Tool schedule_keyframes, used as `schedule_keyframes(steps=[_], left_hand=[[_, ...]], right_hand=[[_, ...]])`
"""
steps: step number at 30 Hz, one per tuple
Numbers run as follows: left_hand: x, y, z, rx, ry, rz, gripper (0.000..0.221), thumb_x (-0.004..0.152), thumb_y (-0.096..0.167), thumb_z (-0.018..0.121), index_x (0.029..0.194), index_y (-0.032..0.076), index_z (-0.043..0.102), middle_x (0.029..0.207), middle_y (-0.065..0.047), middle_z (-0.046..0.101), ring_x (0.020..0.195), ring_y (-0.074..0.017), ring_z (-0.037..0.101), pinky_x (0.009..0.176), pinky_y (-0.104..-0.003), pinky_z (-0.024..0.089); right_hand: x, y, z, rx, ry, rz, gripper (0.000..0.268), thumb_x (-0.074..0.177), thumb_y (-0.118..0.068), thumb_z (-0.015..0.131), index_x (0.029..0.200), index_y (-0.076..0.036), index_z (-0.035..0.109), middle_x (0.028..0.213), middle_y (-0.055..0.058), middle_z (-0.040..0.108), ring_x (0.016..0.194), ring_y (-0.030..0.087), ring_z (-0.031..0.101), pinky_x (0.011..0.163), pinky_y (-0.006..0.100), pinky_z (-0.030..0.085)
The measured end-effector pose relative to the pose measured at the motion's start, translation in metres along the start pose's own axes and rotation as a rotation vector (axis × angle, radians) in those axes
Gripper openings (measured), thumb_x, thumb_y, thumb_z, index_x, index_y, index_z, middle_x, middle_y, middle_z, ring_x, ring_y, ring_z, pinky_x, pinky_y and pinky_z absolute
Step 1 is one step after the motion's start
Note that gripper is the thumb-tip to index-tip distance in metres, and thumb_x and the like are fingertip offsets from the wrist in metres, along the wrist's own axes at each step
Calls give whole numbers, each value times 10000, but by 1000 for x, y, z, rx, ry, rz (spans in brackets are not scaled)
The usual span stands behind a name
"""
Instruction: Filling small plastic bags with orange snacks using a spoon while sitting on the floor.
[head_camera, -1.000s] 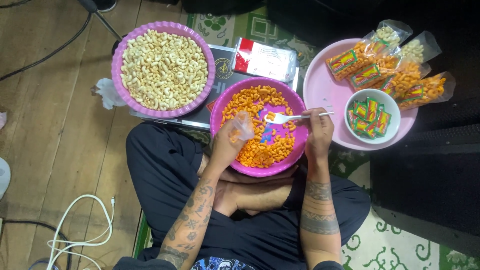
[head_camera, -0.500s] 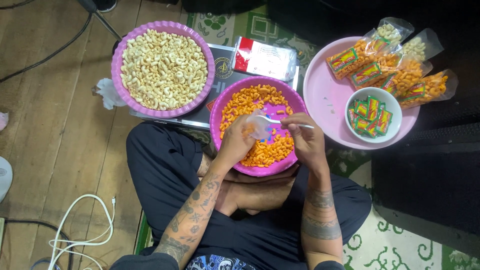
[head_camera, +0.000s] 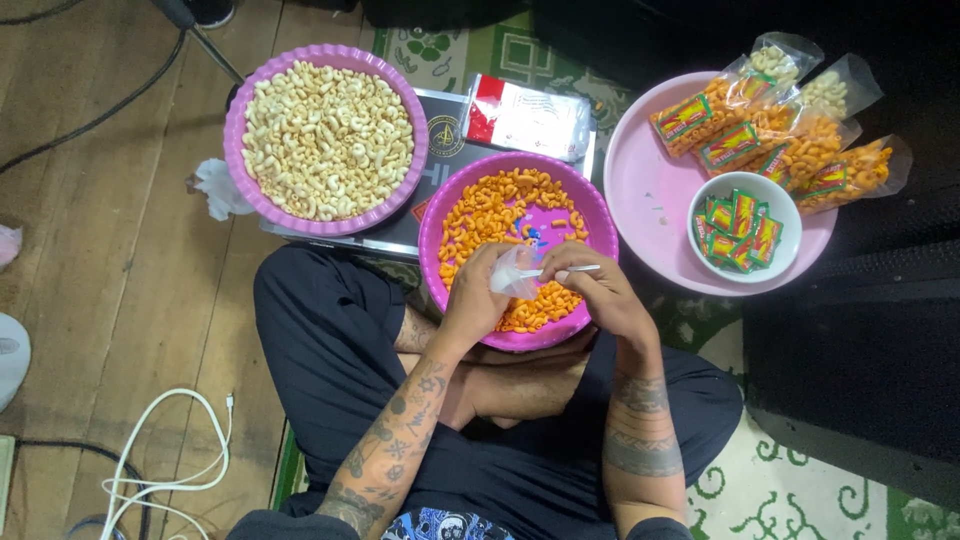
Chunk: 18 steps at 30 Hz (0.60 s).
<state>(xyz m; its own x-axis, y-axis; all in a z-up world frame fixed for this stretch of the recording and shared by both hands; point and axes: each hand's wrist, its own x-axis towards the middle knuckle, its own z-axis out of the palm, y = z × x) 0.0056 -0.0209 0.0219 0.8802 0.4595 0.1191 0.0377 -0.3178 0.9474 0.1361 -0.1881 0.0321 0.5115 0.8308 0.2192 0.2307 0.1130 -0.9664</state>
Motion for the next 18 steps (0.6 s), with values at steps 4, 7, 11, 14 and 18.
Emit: schedule_keyframes(steps=[4,7,11,14,18], left_hand=[[-4,-16,3,-16,-30,9,346,800,28,718,1136,102,681,1017,-165,683,1043,-441,666,907,-512,539],[-3,-14,1,-24,-42,-5,333,831,8,661,1148,108,684,1027,-133,687,1042,-399,676,943,-479,534],[-6,-18,1,-18,-49,25,319,822,38,706,1137,82,685,1022,-167,678,1039,-433,667,917,-499,536],[-6,-22,-1,-29,-47,35,336,823,33,691,1156,69,667,1035,-188,669,1049,-451,661,923,-519,532],[-7,-28,-1,-25,-47,43,334,818,4,690,1144,79,685,1031,-164,682,1055,-426,670,929,-486,532]], right_hand=[[-4,10,-6,65,125,-17,245,901,-156,589,880,36,740,953,223,677,968,313,649,925,426,457],[-1,11,-5,118,187,-56,243,866,-141,569,819,48,714,939,236,653,938,318,633,905,411,459],[-1,11,2,-4,39,17,203,904,-88,573,904,22,745,975,220,698,999,346,670,936,441,469],[-4,17,-7,42,112,9,221,907,-122,571,906,25,735,1001,226,686,1026,338,655,957,438,459],[-4,22,11,15,7,42,225,904,-102,561,920,30,743,1009,252,694,1060,392,660,968,499,460]])
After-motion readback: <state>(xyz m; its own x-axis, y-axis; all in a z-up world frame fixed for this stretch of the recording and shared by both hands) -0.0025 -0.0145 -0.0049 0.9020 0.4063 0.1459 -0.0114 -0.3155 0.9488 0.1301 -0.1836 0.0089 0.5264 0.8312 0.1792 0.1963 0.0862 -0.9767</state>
